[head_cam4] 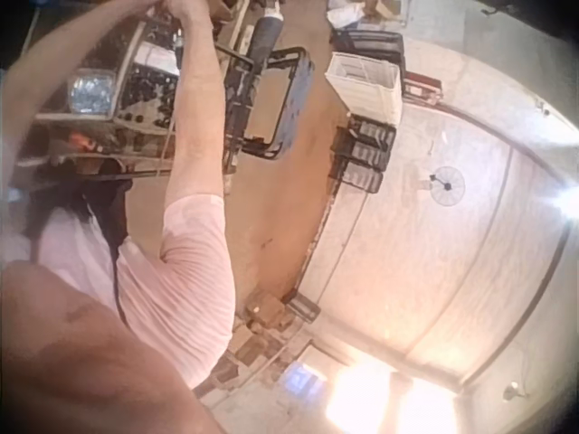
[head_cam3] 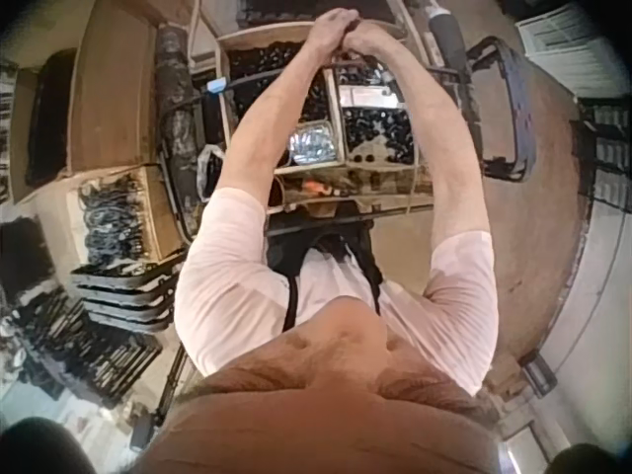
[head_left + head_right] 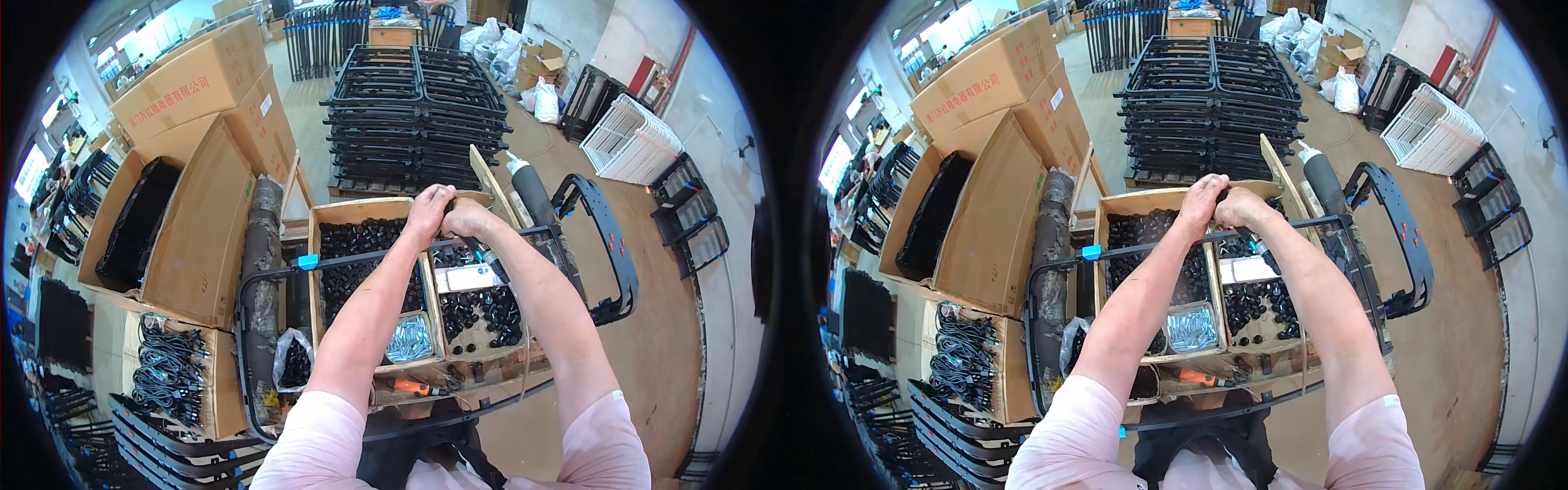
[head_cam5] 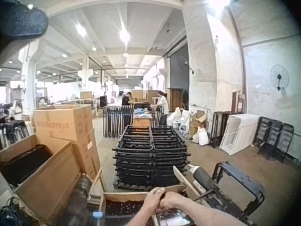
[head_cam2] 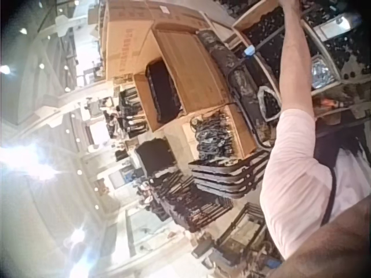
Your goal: The person assembles a black electronic device by attaching a metal frame, securing it with a power drill, and connecting a power cord. They then attach a black plastic housing to the frame and fasten it using the drill. The task involves handling various components and tools in a workshop setting.
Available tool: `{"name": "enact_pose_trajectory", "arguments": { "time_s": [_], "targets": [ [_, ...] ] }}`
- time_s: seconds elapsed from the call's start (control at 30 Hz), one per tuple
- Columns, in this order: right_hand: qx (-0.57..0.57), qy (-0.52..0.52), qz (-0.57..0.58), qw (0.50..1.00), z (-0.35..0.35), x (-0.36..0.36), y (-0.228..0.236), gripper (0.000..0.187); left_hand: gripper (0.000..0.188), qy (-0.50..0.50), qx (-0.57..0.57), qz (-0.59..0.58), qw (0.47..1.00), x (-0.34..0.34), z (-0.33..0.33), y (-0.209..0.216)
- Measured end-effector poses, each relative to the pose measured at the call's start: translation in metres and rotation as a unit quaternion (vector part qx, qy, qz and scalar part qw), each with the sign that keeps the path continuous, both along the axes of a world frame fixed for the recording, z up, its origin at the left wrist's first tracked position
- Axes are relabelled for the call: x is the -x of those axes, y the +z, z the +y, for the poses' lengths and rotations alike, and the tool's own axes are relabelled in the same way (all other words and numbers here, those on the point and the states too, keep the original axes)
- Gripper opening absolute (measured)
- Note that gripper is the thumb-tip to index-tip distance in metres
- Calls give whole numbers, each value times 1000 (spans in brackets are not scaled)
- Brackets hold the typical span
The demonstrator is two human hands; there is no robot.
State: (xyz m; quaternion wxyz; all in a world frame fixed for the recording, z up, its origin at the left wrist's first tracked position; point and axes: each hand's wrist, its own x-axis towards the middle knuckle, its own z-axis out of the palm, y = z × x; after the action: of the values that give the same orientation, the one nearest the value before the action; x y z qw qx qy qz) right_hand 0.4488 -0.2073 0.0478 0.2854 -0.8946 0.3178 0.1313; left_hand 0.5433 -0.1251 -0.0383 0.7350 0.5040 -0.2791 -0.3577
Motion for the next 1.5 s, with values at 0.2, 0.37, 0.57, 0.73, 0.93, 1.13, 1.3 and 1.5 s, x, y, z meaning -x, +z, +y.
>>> {"name": "enact_pose_trajectory", "arguments": {
  "time_s": [0.2,0.37,0.57,0.73,0.93,1.13,1.3,1.5],
  "targets": [
    [17,6,50,999,56,98,52,45,24,-99,19,17,995,81,62,43],
    [64,30,52,996,132,216,53,45,20,-182,-5,26,983,186,136,22],
    [16,64,114,991,190,312,51,50,21,-220,-12,93,971,288,205,8],
    [5,102,108,989,207,354,50,47,19,-205,-20,116,972,330,232,10],
    [3,113,86,990,212,388,31,46,20,-166,-9,105,980,363,243,1],
    [8,116,69,991,219,398,28,44,21,-114,-19,51,992,376,248,-8],
    [20,133,43,990,220,412,14,46,19,-123,-10,55,991,388,255,-14],
    [4,109,52,993,226,420,9,51,17,-132,-17,7,991,392,257,-26]
  ]
}}
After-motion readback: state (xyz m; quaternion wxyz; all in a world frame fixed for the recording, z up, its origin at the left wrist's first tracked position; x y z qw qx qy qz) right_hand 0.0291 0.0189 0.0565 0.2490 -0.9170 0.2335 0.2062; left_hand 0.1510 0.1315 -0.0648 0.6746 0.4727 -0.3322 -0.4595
